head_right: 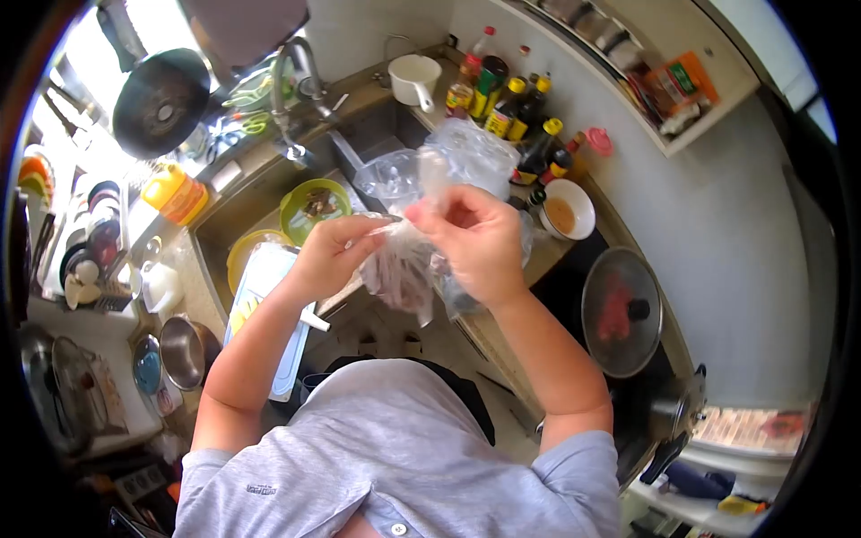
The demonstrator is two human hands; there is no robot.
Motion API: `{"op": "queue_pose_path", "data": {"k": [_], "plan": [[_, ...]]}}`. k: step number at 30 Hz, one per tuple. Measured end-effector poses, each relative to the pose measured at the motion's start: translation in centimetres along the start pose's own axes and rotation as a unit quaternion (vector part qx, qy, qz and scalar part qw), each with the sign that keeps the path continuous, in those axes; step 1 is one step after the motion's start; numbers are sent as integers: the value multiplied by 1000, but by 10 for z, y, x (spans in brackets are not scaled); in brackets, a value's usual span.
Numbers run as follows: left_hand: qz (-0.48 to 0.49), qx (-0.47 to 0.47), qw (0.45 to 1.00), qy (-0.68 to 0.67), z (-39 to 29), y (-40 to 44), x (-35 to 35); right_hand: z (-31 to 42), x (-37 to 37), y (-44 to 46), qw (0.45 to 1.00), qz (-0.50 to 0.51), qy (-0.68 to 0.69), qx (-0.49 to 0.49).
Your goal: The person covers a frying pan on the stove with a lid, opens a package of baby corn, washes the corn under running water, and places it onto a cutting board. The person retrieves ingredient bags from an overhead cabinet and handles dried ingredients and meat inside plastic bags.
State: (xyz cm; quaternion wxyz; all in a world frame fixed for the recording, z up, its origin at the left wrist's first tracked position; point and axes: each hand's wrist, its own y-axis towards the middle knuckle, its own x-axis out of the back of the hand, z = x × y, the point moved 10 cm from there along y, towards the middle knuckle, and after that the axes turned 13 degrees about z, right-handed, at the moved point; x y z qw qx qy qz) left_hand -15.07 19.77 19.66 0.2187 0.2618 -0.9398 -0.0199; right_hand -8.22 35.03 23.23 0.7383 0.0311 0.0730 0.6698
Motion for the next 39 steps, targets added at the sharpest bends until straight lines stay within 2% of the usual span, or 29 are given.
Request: {"op": "queue_pose_path", "data": {"k": [2, 3, 4, 6, 7, 9, 10, 12, 14, 16, 18, 20, 24, 26, 27, 28, 30, 31, 32, 33, 34, 35, 36, 37, 39], "plan": [[-52, 43, 997, 29, 5, -13, 21, 0, -3, 6, 996, 35, -77, -20], [-113, 21, 989, 88, 0, -24, 32, -6, -8, 7, 995, 80, -61, 13], [-171, -44, 961, 211, -24, -38, 38, -13, -13, 10, 990, 125, -38, 50], [-209, -12, 948, 239, -35, -59, 37, -13, -19, 9, 955, 206, -187, 97], [-210, 18, 961, 177, -33, -65, 36, -17, -27, 11, 951, 229, -177, 104], [-199, 101, 975, 19, -15, -75, 25, -37, -39, 9, 944, 278, -172, 34], [-209, 113, 971, 21, -15, -80, 21, -35, -44, 6, 942, 291, -164, 33], [-226, 119, 966, -34, -9, -87, 14, -73, -46, -3, 935, 293, -54, -191], [-238, 139, 960, -55, 0, -103, 11, -92, -43, 0, 934, 310, -61, -169], [-250, 134, 952, -115, 19, -125, 6, -109, -33, 1, 941, 298, 28, -160], [-283, 172, 912, -241, 40, -149, -6, -116, -32, 3, 936, 299, 31, -181], [-333, 190, 899, -214, 49, -169, -6, -118, -27, 8, 948, 256, 58, -180], [-365, 210, 881, -213, 54, -181, -7, -115, -24, 20, 945, 278, 69, -158], [-373, 155, 901, -156, 37, -177, 7, -94, -24, 26, 952, 254, 100, -138], [-380, 135, 897, -180, 29, -173, 11, -80, -23, 32, 958, 262, 73, -86], [-380, 134, 897, -182, 30, -172, 11, -79, -21, 35, 959, 261, 71, -87], [-350, 107, 918, -152, 30, -163, 11, -61, -19, 43, 963, 263, 53, -2], [-339, 96, 927, -127, 33, -155, 9, -66, -20, 46, 964, 259, 49, -3], [-305, 130, 928, -168, 54, -148, -2, -71, -20, 51, 967, 251, 14, 24], [-282, 172, 939, -96, 64, -136, -3, -79, -19, 55, 969, 243, -22, 49], [-256, 215, 942, -26, 74, -124, -3, -96, -18, 59, 970, 237, -26, 44], [-250, 213, 944, -31, 87, -113, -1, -124, -17, 64, 972, 231, -34, 1], [-171, 283, 943, -22, 114, -100, -11, -147, -16, 67, 973, 225, -41, -41], [-89, 350, 932, -12, 138, -95, -25, -160, -17, 66, 973, 221, -45, -44], [-109, 314, 943, -17, 151, -87, -27, -187, -9, 68, 982, 139, -30, -127]]}}
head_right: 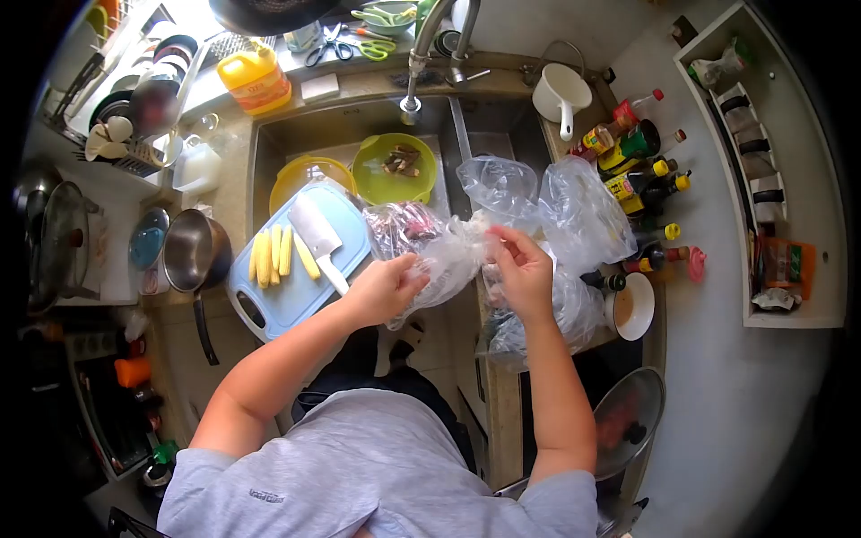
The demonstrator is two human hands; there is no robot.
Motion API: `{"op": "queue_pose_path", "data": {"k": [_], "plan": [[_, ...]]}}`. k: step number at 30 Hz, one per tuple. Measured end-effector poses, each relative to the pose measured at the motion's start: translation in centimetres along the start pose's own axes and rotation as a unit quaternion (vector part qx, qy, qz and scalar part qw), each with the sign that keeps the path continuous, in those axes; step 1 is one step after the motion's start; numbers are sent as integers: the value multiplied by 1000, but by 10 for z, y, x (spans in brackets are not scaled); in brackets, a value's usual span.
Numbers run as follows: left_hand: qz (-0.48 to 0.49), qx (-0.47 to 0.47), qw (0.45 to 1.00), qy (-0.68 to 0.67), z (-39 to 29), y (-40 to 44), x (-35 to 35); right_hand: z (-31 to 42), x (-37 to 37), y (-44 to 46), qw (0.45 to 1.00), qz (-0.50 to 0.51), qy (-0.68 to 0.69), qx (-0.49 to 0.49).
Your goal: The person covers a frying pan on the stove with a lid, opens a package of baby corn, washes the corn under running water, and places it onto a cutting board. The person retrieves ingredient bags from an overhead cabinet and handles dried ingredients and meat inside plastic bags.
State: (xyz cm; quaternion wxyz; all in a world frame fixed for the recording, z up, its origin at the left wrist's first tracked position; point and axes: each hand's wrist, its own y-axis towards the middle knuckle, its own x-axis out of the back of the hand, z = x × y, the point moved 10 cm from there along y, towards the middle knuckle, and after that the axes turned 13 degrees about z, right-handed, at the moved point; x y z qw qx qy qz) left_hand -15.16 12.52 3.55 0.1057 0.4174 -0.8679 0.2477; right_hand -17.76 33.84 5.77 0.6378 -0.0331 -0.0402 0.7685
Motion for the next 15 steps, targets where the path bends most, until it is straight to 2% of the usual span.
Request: {"op": "queue_pose_path", "data": {"k": [1, 3, 5, 6, 7, 8, 9, 11, 13, 14, 15], "plan": [[-17, -34, 999, -13, 1, 4, -1, 0, 3, -1, 1000, -5, -1, -4], [-21, -8, 998, -53, -4, -1, 8, 25, 13, -9, 995, -53, -76, 44], [-241, -136, 960, -31, -18, -20, 53, 25, 26, -14, 993, -56, -86, 50], [-290, -145, 945, -31, -21, -26, 66, 29, 29, -18, 992, -53, -94, 64], [-281, -144, 948, -39, -16, -26, 73, 30, 33, -24, 992, -61, -96, 60], [-271, -135, 947, -107, -8, -24, 74, 63, 16, -30, 948, -44, -295, 108], [-261, -123, 942, -173, 0, -22, 73, 91, -10, -36, 864, -22, -480, 150], [-213, -117, 952, -189, -6, -21, 77, 147, -62, -50, 810, -64, -521, 262], [-161, -110, 960, -199, -12, -19, 79, 139, -115, -42, 839, 63, -419, 342], [-138, -84, 960, -230, -9, -17, 77, 123, -120, -30, 841, 57, -417, 339], [-115, -57, 957, -261, -4, -14, 74, 86, -126, -10, 856, 96, -419, 287]]}}
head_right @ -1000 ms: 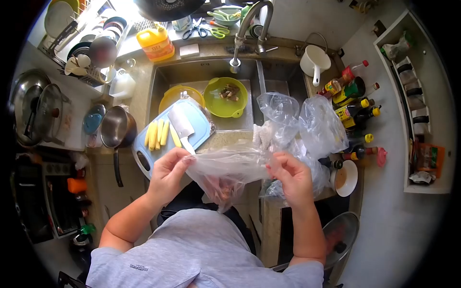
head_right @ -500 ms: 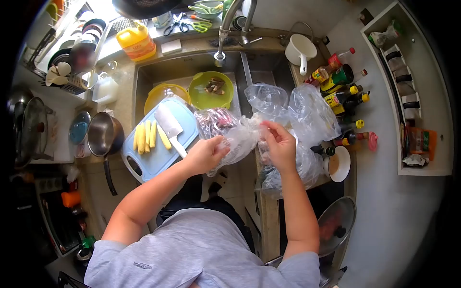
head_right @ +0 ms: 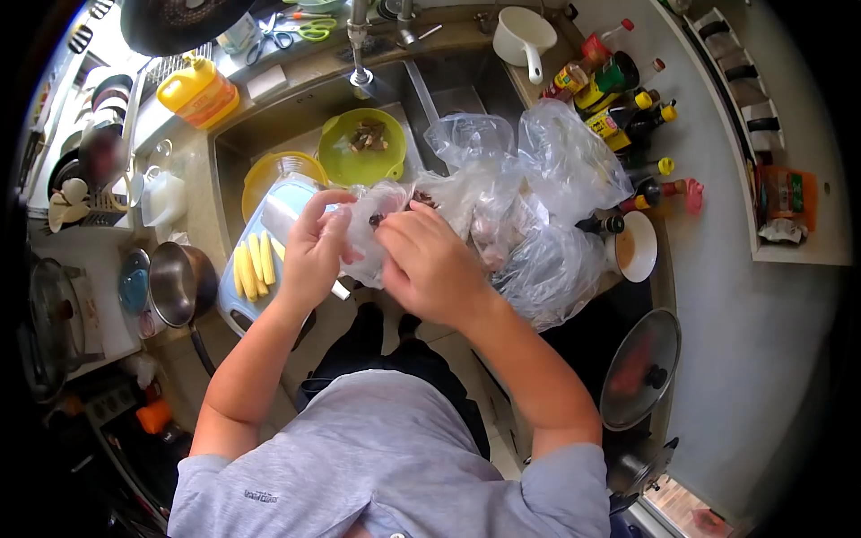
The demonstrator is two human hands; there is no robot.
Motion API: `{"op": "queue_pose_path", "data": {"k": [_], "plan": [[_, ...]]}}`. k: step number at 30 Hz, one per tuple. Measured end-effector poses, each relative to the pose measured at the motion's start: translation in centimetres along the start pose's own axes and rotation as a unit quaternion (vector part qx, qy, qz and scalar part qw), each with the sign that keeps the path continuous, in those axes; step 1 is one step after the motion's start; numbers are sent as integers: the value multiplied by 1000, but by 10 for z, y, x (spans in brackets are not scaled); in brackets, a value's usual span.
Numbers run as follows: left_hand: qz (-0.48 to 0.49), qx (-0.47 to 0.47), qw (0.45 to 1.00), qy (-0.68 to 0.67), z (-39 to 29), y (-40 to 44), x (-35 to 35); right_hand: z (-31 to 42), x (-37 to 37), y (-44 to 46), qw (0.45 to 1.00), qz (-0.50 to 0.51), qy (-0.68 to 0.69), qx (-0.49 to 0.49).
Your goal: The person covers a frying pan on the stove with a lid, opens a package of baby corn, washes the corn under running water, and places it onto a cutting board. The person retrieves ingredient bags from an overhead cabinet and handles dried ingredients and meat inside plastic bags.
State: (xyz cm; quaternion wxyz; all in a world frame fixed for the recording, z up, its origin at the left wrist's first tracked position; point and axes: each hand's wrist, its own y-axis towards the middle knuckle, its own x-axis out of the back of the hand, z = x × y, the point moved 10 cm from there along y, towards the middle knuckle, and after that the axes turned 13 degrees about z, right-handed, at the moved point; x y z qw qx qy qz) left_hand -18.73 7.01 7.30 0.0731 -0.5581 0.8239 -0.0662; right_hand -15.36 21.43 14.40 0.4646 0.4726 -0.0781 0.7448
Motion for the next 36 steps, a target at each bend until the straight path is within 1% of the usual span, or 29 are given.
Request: {"op": "queue_pose_path", "data": {"k": [1, 2, 4, 5, 6, 7, 8, 9, 10, 11, 12, 13, 14, 15, 16, 18, 20, 21, 22, 24, 25, 26, 28, 29, 30, 32, 33, 34, 36], "plan": [[-31, 17, 999, 19, 2, 0, 4, -18, -25, 0, 998, 56, 21, -32], [-27, 20, 999, 19, 4, 0, 8, -19, -28, -4, 998, 55, 23, -37], [-28, 12, 993, -115, 13, -3, 22, -51, -27, -28, 973, 13, 72, -220], [-42, -5, 994, -101, 8, -8, 25, -53, -33, -39, 958, 85, -4, -275], [-42, -1, 994, -101, 6, -12, 22, -48, -29, -45, 957, 87, -2, -277], [-49, -11, 996, -70, -1, -16, 21, -43, -46, -54, 928, 225, -74, -288], [-54, -22, 998, -38, -7, -21, 20, -40, -60, -64, 876, 357, -144, -290], [-30, -20, 999, -35, -9, -24, 14, -32, -58, -54, 882, 343, 6, -324], [-27, -17, 999, -35, -11, -27, 12, -40, -70, -47, 880, 343, 8, -328], [-23, -17, 998, -58, -12, -30, 9, -44, -78, -24, 931, 264, 20, -250], [-18, -15, 997, -80, -12, -32, 5, -47, -84, -6, 968, 181, 32, -170], [-15, -13, 997, -79, -11, -34, 4, -75, -111, 0, 956, 184, 14, -226], [-26, -29, 995, -89, -13, -37, 7, -99, -128, 4, 941, 187, -3, -282], [-39, -47, 993, -100, -16, -38, 11, -111, -130, 13, 941, 186, -2, -283], [-39, -44, 993, -100, -15, -38, 11, -128, -144, 11, 909, 255, -9, -330], [-56, -66, 991, -99, -19, -41, 18, -139, -162, -3, 868, 327, -14, -373], [-60, -63, 992, -91, -16, -42, 21, -137, -148, -4, 900, 247, -48, -355], [-61, -64, 993, -82, -16, -42, 23, -129, -136, -7, 902, 223, -28, -369], [-67, -62, 992, -86, -15, -42, 26, -124, -132, -14, 902, 229, -28, -365], [-60, -53, 990, -115, -12, -42, 26, -120, -106, -25, 925, 123, 50, -357], [-63, -53, 990, -118, -10, -42, 28, -125, -104, -34, 923, 93, 107, -359], [-60, -51, 989, -124, -7, -42, 29, -123, -101, -36, 922, 94, 106, -359], [-60, -51, 988, -133, -5, -40, 30, -126, -99, -43, 901, 107, 127, -401], [-57, -44, 987, -142, -3, -39, 29, -118, -96, -35, 928, 74, 110, -348], [-53, -38, 987, -150, -1, -38, 28, -118, -98, -35, 927, 72, 111, -351], [-59, -33, 987, -144, -5, -39, 29, -115, -121, -30, 917, 165, 110, -346], [-68, -27, 988, -139, -4, -41, 30, -109, -128, -23, 935, 181, 67, -297], [-66, -24, 988, -136, -3, -42, 32, -109, -136, -25, 935, 179, 71, -298], [-74, -34, 990, -113, -1, -46, 37, -89, -140, -15, 963, 154, 0, -223]]}}
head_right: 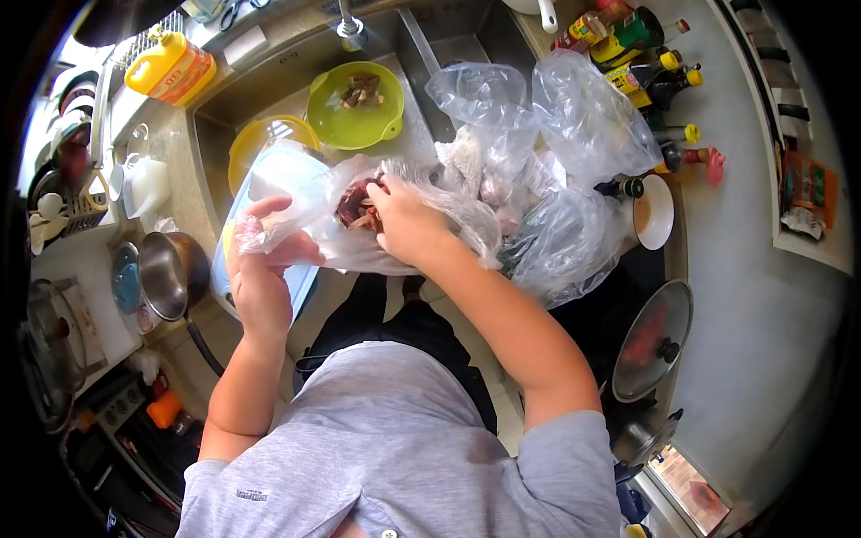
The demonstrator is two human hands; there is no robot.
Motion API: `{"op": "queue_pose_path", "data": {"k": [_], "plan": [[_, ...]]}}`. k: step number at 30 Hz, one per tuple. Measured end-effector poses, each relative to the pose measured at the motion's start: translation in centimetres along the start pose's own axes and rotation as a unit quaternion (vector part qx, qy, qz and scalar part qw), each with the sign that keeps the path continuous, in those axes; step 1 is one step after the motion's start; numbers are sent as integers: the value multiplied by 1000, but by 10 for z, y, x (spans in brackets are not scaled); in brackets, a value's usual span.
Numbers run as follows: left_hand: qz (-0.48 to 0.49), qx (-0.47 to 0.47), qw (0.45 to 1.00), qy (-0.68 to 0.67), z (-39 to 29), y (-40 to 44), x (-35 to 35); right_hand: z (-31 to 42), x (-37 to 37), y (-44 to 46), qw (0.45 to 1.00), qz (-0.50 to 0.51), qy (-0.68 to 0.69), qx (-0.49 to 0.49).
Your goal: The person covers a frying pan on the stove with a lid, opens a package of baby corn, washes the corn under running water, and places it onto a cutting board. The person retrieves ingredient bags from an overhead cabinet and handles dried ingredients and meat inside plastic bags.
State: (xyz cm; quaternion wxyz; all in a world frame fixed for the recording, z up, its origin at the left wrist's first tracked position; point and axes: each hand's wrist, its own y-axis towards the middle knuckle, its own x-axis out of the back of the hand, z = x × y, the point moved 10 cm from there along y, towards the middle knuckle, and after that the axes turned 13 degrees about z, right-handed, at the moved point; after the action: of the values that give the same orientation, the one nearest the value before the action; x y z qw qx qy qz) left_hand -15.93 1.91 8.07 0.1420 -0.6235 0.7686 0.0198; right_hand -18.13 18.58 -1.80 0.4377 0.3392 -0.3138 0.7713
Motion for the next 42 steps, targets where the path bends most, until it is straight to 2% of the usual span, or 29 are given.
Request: {"op": "queue_pose_path", "data": {"k": [1, 4, 7, 8, 9, 10, 11, 12, 13, 14, 15, 16, 17, 18, 22, 25, 27, 29, 31, 32, 34, 35, 36, 37, 38, 42], "plan": [[2, 3, 1000, 2, 3, -2, 0, -5, -13, 6, 998, 53, -11, -29], [-31, -32, 999, 27, -3, -7, 8, -15, -38, 17, 996, 52, -73, -8], [-44, -21, 998, 32, -2, -9, 18, 0, 6, -1, 998, 36, -17, -49], [-60, -46, 987, 139, -11, -9, 23, 2, 12, -7, 998, 37, -21, -47], [-77, -71, 964, 244, -21, -11, 26, -11, 15, -14, 984, 40, 159, -75], [-81, -76, 965, 239, -24, -12, 28, -20, 15, -23, 937, 43, 332, -102], [-49, -81, 961, 261, -27, -10, 23, -22, 8, -34, 843, 83, 516, -129], [-18, -87, 955, 282, -30, -8, 17, -24, 16, -40, 848, 83, 508, -127], [3, -59, 975, 213, -21, -6, 19, -22, 11, -48, 727, 89, 672, -111], [4, -68, 976, 206, -21, -6, 19, -17, 8, -54, 577, 91, 807, -89], [14, 1, 999, 52, -1, -4, 20, -13, 5, -56, 543, 99, 832, -65], [28, 70, 992, -103, 18, -4, 16, -15, 6, -61, 552, 97, 826, -65], [35, 87, 980, -176, 21, -4, 12, -9, 11, -62, 522, 99, 847, -34], [37, 81, 980, -180, 17, -3, 9, -3, 16, -62, 490, 102, 866, -3], [51, 92, 966, -237, 17, -5, 3, 2, 23, -63, 494, 95, 864, 26], [23, 66, 986, -154, 20, -5, 15, 6, 27, -62, 528, 91, 844, 19], [-29, -38, 998, -29, 1, -7, 25, 15, 32, -61, 527, 91, 845, 23], [-3, -13, 998, -57, 0, -3, 18, 23, 36, -61, 524, 93, 846, 29], [44, 25, 991, -122, -3, 1, -1, 30, 47, -61, 604, 86, 791, 53], [58, 25, 991, -122, -9, 4, -10, 38, 49, -60, 603, 90, 791, 57], [130, 49, 989, -52, -10, 5, -21, 40, 57, -61, 702, 55, 710, 16], [129, 33, 991, -25, -8, 9, -22, 47, 63, -59, 736, 65, 673, 21], [129, 18, 992, 2, -8, 12, -27, 54, 69, -58, 736, 68, 673, 24], [129, 41, 989, -58, -3, 11, -34, 62, 75, -57, 767, 80, 635, 36], [128, 41, 989, -57, -2, 11, -35, 68, 78, -56, 797, 90, 595, 48], [140, 56, 985, -86, 11, 12, -37, 64, 74, -56, 812, 73, 578, 37]]}}
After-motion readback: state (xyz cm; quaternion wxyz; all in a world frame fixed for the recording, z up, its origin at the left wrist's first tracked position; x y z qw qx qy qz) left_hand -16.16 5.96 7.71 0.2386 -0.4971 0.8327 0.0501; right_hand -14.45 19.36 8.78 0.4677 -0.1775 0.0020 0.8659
